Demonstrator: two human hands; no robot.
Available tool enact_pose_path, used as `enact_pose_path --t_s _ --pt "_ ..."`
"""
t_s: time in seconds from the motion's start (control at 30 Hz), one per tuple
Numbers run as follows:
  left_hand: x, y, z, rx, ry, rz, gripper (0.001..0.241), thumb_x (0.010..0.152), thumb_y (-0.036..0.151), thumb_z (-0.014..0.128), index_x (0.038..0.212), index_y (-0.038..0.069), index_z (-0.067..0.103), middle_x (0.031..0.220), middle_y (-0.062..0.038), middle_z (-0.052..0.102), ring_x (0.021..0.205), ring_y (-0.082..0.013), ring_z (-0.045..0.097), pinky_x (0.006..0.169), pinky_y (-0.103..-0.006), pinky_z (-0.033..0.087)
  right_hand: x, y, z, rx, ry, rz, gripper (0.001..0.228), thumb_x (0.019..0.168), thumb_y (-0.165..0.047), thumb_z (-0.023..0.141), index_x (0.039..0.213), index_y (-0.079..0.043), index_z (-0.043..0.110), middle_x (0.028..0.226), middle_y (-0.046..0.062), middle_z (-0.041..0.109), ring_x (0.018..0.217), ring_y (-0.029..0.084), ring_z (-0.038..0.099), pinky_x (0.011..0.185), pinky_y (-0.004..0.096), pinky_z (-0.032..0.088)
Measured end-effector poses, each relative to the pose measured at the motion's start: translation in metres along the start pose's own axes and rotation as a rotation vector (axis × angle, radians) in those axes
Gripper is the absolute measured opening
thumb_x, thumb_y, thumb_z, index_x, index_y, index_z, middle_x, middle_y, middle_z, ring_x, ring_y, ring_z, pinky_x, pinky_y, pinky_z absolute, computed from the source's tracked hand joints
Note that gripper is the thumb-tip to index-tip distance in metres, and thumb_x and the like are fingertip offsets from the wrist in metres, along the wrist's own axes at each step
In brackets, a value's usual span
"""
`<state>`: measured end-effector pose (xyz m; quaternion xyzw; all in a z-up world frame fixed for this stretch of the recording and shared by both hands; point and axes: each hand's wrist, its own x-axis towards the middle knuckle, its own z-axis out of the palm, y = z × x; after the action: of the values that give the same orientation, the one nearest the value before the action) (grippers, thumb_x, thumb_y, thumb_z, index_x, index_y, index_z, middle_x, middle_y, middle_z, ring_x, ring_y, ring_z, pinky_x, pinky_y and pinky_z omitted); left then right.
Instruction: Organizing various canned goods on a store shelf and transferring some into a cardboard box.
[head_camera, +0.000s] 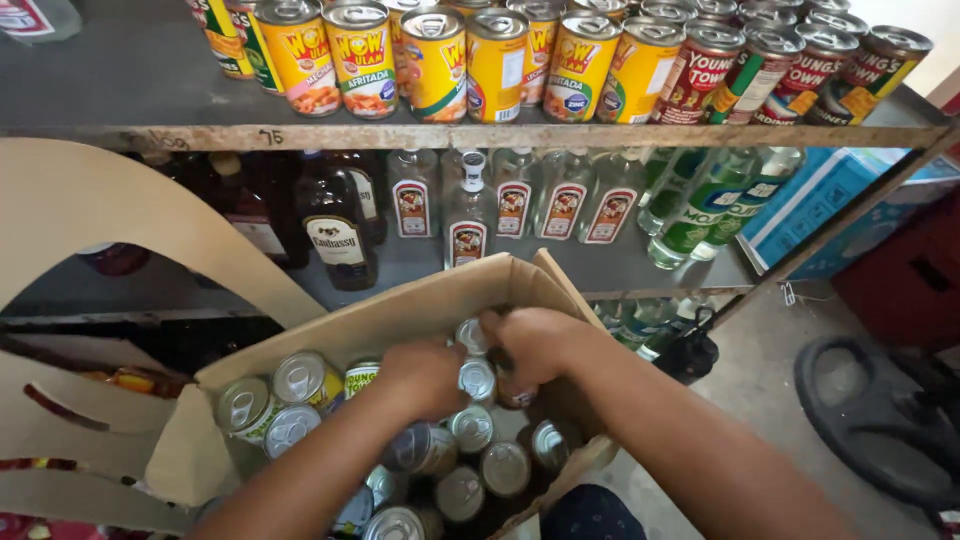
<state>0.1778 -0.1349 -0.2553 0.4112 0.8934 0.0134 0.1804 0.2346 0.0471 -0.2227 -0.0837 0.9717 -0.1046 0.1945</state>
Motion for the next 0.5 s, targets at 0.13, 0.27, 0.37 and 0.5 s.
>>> enact_pose_path --t_s 0.13,0.27,0.37,0.5 --pt "0.011 0.018 -0.002 0.061 0.006 0.023 0.063 0.079 0.047 0.077 0.13 0.013 0.064 0.128 -0.017 0.064 0.117 -0.0359 0.064 0.097 -0.0495 0.053 -0.006 -0.015 -0.008 0.02 -0.031 0.067 0.084 0.054 -0.026 0.085 0.128 -0.006 0.05 0.097 0.02 0.073 0.095 0.04 0.069 0.079 0.049 0.056" --pt "0.045 0.02 0.011 0.092 0.189 -0.04 0.084 0.071 0.052 0.081 0.135 0.004 0.056 0.132 -0.021 0.06 0.116 -0.0357 0.064 0.091 -0.0473 0.055 0.001 -0.007 -0.004 -0.073 0.192 0.021 0.07 0.064 -0.033 0.082 0.119 -0.001 0.054 0.094 0.022 0.073 0.092 0.041 0.07 0.079 0.05 0.056" --pt "0.061 0.02 0.025 0.103 0.199 -0.093 0.079 0.079 0.046 0.075 0.139 0.0 0.053 0.131 -0.021 0.062 0.107 -0.0329 0.07 0.085 -0.0456 0.059 0.001 -0.006 -0.005 -0.077 0.289 0.022 0.065 0.062 -0.035 0.081 0.111 0.0 0.057 0.091 0.02 0.073 0.088 0.04 0.07 0.079 0.049 0.056" --pt "0.075 0.014 0.041 0.149 0.168 -0.11 0.058 0.088 0.044 0.064 0.134 0.007 0.062 0.13 -0.016 0.068 0.108 -0.0295 0.072 0.087 -0.045 0.059 0.005 -0.006 -0.005 -0.104 0.31 0.029 0.058 0.067 -0.042 0.08 0.103 -0.001 0.06 0.089 0.019 0.073 0.086 0.04 0.07 0.078 0.051 0.056"
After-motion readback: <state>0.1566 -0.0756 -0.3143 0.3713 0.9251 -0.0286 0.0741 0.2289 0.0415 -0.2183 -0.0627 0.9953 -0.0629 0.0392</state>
